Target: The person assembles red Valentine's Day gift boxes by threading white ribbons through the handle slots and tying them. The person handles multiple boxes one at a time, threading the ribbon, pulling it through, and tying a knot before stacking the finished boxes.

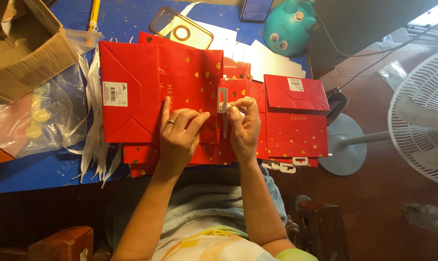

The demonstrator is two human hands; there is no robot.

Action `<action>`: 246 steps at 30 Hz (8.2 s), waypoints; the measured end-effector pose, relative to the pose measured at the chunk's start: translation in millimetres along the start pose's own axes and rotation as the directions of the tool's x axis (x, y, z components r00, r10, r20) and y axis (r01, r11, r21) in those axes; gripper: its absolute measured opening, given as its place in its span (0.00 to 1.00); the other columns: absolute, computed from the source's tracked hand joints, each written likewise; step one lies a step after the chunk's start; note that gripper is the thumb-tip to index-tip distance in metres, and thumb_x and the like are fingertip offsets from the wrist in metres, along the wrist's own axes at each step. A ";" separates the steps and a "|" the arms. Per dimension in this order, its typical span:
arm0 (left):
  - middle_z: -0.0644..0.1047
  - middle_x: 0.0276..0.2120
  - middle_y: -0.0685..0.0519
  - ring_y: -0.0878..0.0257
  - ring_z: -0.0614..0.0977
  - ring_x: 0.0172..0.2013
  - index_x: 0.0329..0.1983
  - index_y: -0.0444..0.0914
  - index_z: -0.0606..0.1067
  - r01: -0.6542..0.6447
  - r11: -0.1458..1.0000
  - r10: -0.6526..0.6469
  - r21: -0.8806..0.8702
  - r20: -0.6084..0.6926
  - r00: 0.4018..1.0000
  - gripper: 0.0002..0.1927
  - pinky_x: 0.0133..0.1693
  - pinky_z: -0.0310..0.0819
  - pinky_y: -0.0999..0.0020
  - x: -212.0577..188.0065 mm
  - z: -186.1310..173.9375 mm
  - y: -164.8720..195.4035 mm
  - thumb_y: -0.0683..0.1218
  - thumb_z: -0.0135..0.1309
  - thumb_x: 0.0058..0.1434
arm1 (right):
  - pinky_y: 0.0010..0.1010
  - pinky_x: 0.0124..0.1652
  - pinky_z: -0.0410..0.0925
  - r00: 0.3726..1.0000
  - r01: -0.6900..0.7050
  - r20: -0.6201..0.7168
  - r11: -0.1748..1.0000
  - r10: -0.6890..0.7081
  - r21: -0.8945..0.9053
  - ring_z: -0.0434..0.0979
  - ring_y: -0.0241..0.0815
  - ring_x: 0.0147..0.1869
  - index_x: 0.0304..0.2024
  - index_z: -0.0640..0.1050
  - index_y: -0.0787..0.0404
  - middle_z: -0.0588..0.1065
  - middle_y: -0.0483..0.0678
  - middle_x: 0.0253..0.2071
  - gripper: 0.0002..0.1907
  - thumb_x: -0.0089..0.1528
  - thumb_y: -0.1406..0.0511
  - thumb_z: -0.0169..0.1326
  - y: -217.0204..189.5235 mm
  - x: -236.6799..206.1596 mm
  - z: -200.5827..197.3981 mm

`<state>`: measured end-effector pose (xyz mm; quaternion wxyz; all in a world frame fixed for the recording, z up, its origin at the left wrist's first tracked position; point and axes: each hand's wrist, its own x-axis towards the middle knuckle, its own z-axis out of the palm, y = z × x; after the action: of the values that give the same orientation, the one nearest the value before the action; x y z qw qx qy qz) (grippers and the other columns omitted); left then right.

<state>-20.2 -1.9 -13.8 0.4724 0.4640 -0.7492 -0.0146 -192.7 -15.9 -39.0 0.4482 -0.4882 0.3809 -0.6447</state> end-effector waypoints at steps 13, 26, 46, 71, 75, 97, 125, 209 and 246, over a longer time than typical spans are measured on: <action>0.80 0.34 0.56 0.62 0.81 0.40 0.42 0.43 0.81 0.155 0.959 -0.163 -0.235 -0.013 0.987 0.07 0.67 0.62 0.55 12.1 -4.6 -2.8 0.43 0.66 0.62 | 0.19 0.34 0.66 1.000 0.029 0.002 0.999 -0.029 -0.042 0.68 0.27 0.37 0.49 0.67 0.61 0.71 0.45 0.38 0.05 0.76 0.66 0.48 -0.8 1.6 1.0; 0.83 0.32 0.61 0.66 0.80 0.41 0.37 0.45 0.84 0.335 0.858 -0.310 -0.390 0.127 0.942 0.04 0.72 0.48 0.54 19.5 -5.5 -4.4 0.45 0.67 0.59 | 0.19 0.23 0.65 0.997 -0.038 -0.061 0.999 0.038 0.003 0.69 0.27 0.26 0.44 0.67 0.60 0.72 0.45 0.32 0.04 0.72 0.67 0.48 -8.7 7.0 7.1; 0.81 0.25 0.61 0.68 0.77 0.30 0.37 0.45 0.85 0.456 0.823 -0.458 -0.339 0.080 0.885 0.06 0.70 0.48 0.57 32.6 14.6 8.9 0.50 0.64 0.62 | 0.22 0.46 0.67 0.989 0.012 -0.148 1.000 -0.016 -0.023 0.70 0.29 0.41 0.47 0.68 0.61 0.78 0.48 0.39 0.04 0.73 0.67 0.48 5.3 11.2 1.1; 0.83 0.36 0.58 0.63 0.81 0.39 0.41 0.43 0.82 0.364 0.893 -0.355 -0.266 0.083 0.931 0.05 0.71 0.49 0.53 28.7 13.7 4.2 0.47 0.59 0.66 | 0.40 0.37 0.79 0.956 0.011 -0.285 0.962 0.069 0.272 0.85 0.50 0.41 0.49 0.62 0.59 0.78 0.55 0.41 0.08 0.73 0.63 0.43 -20.1 22.8 2.6; 0.83 0.36 0.57 0.61 0.81 0.40 0.45 0.43 0.82 0.346 0.894 -0.329 -0.285 0.107 0.938 0.08 0.71 0.49 0.51 30.8 5.3 8.2 0.49 0.59 0.66 | 0.37 0.50 0.81 0.980 0.097 -0.165 0.992 -0.109 -0.084 0.85 0.46 0.47 0.49 0.67 0.63 0.80 0.55 0.42 0.05 0.74 0.67 0.47 -48.2 19.4 8.0; 0.81 0.33 0.50 0.55 0.85 0.35 0.41 0.35 0.80 0.106 0.974 -0.160 -0.200 -0.279 0.947 0.14 0.35 0.76 0.62 98.3 -117.0 -167.1 0.48 0.49 0.76 | 0.29 0.61 0.70 0.745 -0.176 0.634 0.978 0.207 -0.114 0.74 0.35 0.59 0.73 0.60 0.60 0.69 0.51 0.63 0.31 0.67 0.75 0.47 -9.1 -50.0 175.5; 0.49 0.72 0.24 0.32 0.49 0.73 0.73 0.29 0.57 0.460 0.829 -0.502 0.318 0.062 0.863 0.49 0.69 0.48 0.37 5.0 -26.0 -36.5 0.58 0.65 0.59 | 0.38 0.53 0.65 0.926 0.353 0.370 0.509 -0.070 -0.785 0.71 0.49 0.53 0.49 0.82 0.55 0.75 0.47 0.46 0.11 0.64 0.69 0.57 -22.4 42.7 89.7; 0.71 0.64 0.34 0.39 0.70 0.66 0.63 0.31 0.74 0.327 0.909 -0.337 0.258 -0.009 0.942 0.28 0.62 0.72 0.54 -10.2 -23.8 -27.1 0.51 0.63 0.64 | 0.38 0.58 0.61 0.927 0.373 0.298 0.620 -0.226 -0.690 0.71 0.44 0.55 0.40 0.80 0.58 0.73 0.46 0.47 0.03 0.65 0.67 0.62 -9.3 29.7 98.0; 0.82 0.48 0.53 0.57 0.71 0.46 0.45 0.41 0.65 0.248 0.968 -0.249 -0.031 -0.046 0.967 0.12 0.51 0.61 0.56 -183.7 -51.5 -11.0 0.37 0.52 0.63 | 0.29 0.37 0.64 0.364 -0.908 0.671 0.086 0.646 0.410 0.62 0.33 0.28 0.79 0.53 0.53 0.68 0.46 0.33 0.33 0.73 0.55 0.40 6.5 -145.9 30.2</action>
<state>47.1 143.6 -117.9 0.4910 0.5486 -0.6729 -0.0715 -144.2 119.0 -80.1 0.9304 -0.0672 0.2034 -0.2976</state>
